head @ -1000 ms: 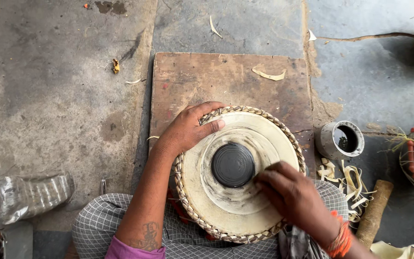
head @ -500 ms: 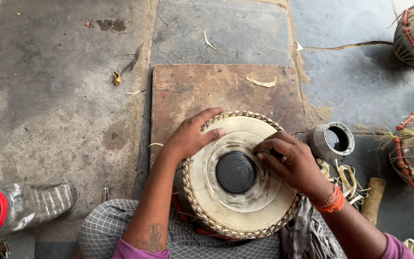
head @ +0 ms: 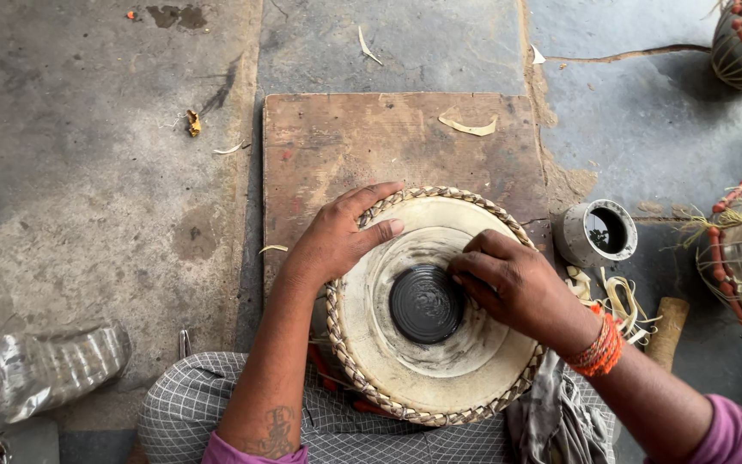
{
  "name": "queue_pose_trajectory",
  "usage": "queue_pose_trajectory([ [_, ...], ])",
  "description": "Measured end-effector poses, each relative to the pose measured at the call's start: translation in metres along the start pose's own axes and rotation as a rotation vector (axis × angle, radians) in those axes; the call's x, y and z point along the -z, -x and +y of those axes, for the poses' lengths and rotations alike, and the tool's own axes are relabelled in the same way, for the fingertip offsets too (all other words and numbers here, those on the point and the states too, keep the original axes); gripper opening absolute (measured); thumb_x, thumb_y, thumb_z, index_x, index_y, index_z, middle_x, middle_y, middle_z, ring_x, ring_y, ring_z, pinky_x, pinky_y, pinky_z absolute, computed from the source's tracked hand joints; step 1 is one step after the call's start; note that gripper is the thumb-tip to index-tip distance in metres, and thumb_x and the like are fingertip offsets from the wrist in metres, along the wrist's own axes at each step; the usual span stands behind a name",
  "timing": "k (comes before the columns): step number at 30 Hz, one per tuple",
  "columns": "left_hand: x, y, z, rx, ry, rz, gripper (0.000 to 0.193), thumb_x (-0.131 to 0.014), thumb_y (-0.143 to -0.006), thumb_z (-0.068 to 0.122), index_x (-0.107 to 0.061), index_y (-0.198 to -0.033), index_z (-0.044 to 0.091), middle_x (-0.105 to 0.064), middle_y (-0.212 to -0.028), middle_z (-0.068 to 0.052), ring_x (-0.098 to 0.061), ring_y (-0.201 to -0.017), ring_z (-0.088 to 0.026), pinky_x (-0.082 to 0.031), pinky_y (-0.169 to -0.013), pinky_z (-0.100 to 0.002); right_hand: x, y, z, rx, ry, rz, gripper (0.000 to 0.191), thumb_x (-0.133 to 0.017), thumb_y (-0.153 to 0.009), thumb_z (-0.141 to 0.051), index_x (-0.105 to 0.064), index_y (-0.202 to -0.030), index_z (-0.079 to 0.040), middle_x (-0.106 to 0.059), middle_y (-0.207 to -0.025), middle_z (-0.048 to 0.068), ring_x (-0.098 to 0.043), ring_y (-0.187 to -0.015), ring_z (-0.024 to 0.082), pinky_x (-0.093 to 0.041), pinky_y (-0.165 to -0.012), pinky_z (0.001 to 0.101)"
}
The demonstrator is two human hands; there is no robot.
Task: The person sits on the floor working on a tabla drum head, rubbing and smoothing the black central paste with a small handheld stone, occasionally dipping toward a small cup of liquid, then wiping the drum head and surrounding skin with a cloth and pressing the head with both hands to shape the paste layer.
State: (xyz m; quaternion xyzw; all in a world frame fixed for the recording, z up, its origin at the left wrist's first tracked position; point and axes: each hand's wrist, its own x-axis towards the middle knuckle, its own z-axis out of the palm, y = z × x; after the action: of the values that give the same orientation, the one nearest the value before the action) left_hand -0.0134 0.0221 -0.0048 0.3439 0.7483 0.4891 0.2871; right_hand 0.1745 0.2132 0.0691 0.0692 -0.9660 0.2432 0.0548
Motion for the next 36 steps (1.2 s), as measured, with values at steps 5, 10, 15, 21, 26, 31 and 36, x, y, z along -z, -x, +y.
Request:
queue_pose_trajectory([
  [5, 0.000, 0.000, 0.005, 0.088, -0.085, 0.039, 0.062, -0.073, -0.083, 0.053, -0.061, -0.140, 0.030, -0.061, -0.146, -0.008, -0.057, -0.136, -0.028, -0.046, -0.110, -0.044, -0.014, 0.048, -0.031, -0.254, -0.015, 0.065, 0.019, -0.077, -0.085, -0.014, -0.074, -0.103, -0.009, -0.068, -0.095, 0.008, -0.071, -0.077, 0.024, -0.059, -0.066, 0.0357],
  [10, -0.001, 0.005, 0.008, 0.040, -0.126, 0.085, 0.060, -0.074, -0.084, 0.052, -0.063, -0.138, 0.026, -0.065, -0.141, -0.008, -0.061, -0.132, -0.028, -0.049, -0.109, -0.044, -0.040, 0.082, -0.062, -0.253, -0.052, 0.316, 0.019, -0.078, -0.083, -0.011, -0.075, -0.102, -0.011, -0.069, -0.096, 0.006, -0.072, -0.082, 0.022, -0.059, -0.068, 0.0336],
  [15, 0.003, 0.020, 0.014, 0.123, -0.246, 0.147, 0.062, -0.069, -0.087, 0.054, -0.061, -0.142, 0.027, -0.059, -0.145, -0.009, -0.057, -0.133, -0.030, -0.047, -0.107, -0.047, -0.034, 0.071, -0.037, -0.246, -0.091, 0.437, 0.017, -0.077, -0.086, -0.009, -0.076, -0.103, -0.010, -0.070, -0.098, 0.006, -0.073, -0.084, 0.018, -0.059, -0.068, 0.0323],
  [21, 0.004, 0.022, 0.015, 0.258, -0.490, 0.210, 0.078, -0.072, -0.083, 0.063, -0.052, -0.145, 0.020, -0.054, -0.147, -0.011, -0.051, -0.136, -0.031, -0.043, -0.109, -0.050, -0.006, 0.040, 0.003, -0.215, -0.260, 0.285, 0.014, -0.077, -0.088, -0.011, -0.076, -0.101, -0.008, -0.071, -0.098, 0.006, -0.074, -0.086, 0.019, -0.060, -0.073, 0.0330],
  [26, 0.003, 0.010, 0.010, 0.056, -0.206, 0.015, 0.071, -0.069, -0.084, 0.057, -0.054, -0.146, 0.027, -0.054, -0.152, -0.007, -0.051, -0.140, -0.028, -0.044, -0.111, -0.048, -0.002, 0.018, -0.001, -0.137, -0.235, 0.182, 0.014, -0.076, -0.089, -0.013, -0.075, -0.102, -0.009, -0.070, -0.098, 0.006, -0.073, -0.089, 0.021, -0.059, -0.074, 0.0344],
  [31, 0.002, 0.013, 0.009, -0.005, -0.126, -0.004, 0.067, -0.070, -0.085, 0.054, -0.055, -0.146, 0.027, -0.057, -0.151, -0.007, -0.053, -0.140, -0.027, -0.044, -0.113, -0.046, 0.001, 0.002, -0.004, -0.037, -0.140, 0.081, 0.015, -0.077, -0.088, -0.015, -0.075, -0.101, -0.009, -0.068, -0.097, 0.008, -0.071, -0.086, 0.025, -0.057, -0.073, 0.0368],
  [36, 0.003, 0.011, 0.009, 0.015, -0.168, -0.008, 0.065, -0.071, -0.087, 0.052, -0.055, -0.145, 0.027, -0.057, -0.150, -0.008, -0.051, -0.140, -0.029, -0.044, -0.111, -0.047, -0.002, -0.002, -0.004, 0.057, -0.049, 0.030, 0.018, -0.076, -0.087, -0.016, -0.074, -0.103, -0.008, -0.066, -0.094, 0.009, -0.068, -0.082, 0.027, -0.056, -0.071, 0.0385],
])
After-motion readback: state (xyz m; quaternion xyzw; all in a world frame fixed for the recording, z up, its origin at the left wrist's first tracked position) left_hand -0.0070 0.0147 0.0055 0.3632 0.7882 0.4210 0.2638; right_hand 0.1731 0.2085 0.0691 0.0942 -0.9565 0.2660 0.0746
